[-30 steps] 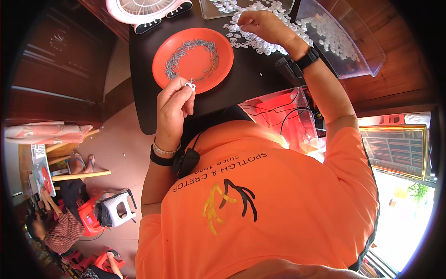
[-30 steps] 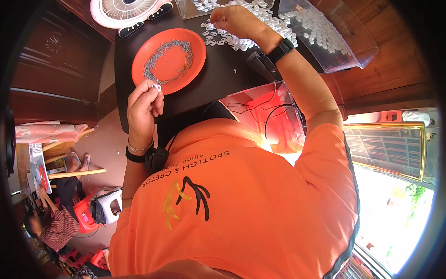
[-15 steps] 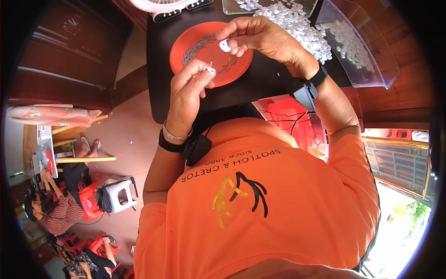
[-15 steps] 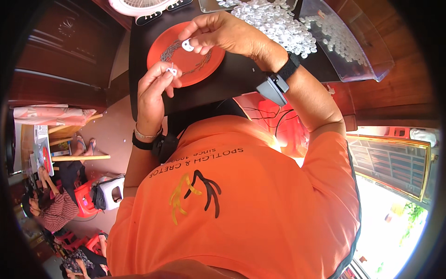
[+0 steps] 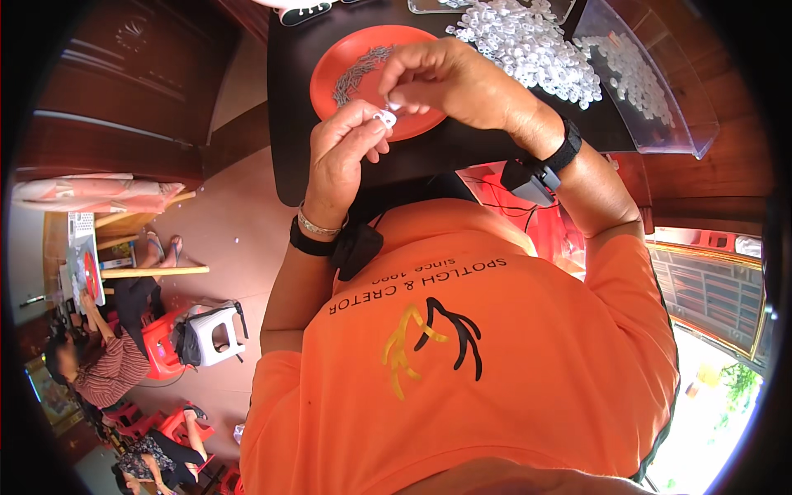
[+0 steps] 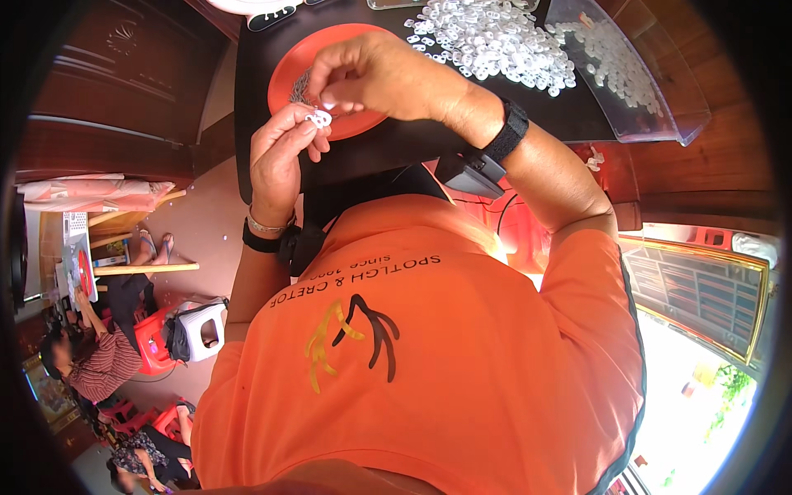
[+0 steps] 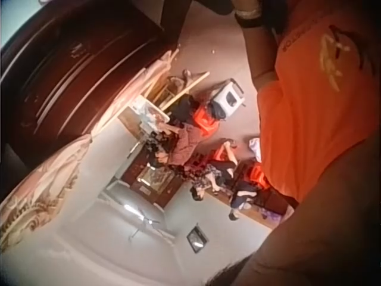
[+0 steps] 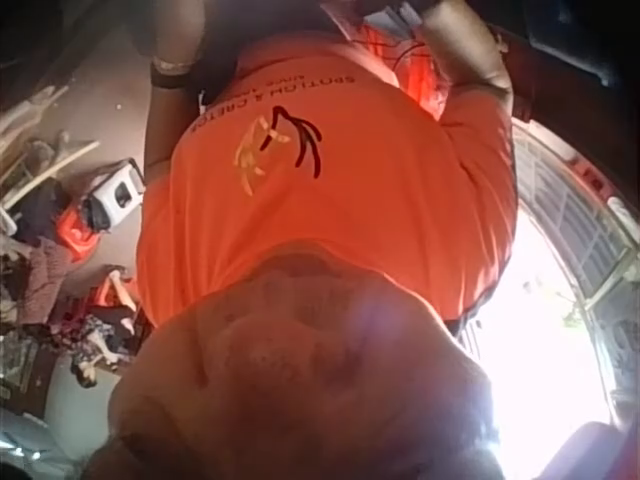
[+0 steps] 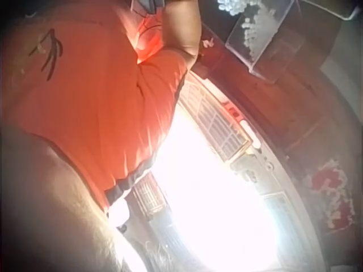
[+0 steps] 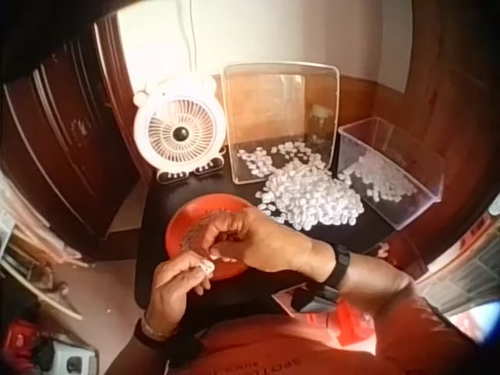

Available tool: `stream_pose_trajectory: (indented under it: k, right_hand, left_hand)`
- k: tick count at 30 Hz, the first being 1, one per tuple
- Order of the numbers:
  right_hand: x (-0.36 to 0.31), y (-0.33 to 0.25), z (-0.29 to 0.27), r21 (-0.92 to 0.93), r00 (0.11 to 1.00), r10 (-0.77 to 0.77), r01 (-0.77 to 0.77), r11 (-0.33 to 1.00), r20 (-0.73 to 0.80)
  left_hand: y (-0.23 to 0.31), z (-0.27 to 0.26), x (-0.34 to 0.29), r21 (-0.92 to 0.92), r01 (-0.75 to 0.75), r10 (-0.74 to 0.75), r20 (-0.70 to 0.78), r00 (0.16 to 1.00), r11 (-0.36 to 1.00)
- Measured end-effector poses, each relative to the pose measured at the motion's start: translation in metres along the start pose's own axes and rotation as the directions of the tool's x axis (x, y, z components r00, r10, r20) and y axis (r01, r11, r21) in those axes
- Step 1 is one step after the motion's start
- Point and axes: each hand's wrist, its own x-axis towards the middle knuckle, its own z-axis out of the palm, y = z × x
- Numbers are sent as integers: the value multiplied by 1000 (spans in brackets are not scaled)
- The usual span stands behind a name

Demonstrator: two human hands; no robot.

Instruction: Assembling small white plastic components by manually inserting metal rings into them.

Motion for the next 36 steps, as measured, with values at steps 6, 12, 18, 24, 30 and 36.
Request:
stream_pose_trajectory:
  k: [6,12,18,24,30,36]
  right_hand:
    - [-2,17,-9,-478,947,-192,48,877,-257]
    - [-13,11,20,-167,940,-205,164,972,-273]
    - [-11,16,39,12,926,-215,230,973,-310]
    - [-11,17,51,368,937,-63,195,909,-342]
    - [-5,22,49,312,911,-76,216,925,-405]
    - [-8,23,29,433,962,58,65,899,-265]
  left_hand:
    - [-3,0,1,-388,-83,34,-133,991,918]
    - [-7,2,4,-461,-75,-15,-190,982,884]
    - [-5,7,-1,-399,-104,28,-191,981,911]
    - [-7,9,-5,-148,-211,179,-206,962,966]
    - [-3,13,-6,-167,-151,136,-97,986,974]
    - [-3,-1,-4,-63,40,-47,-124,991,997]
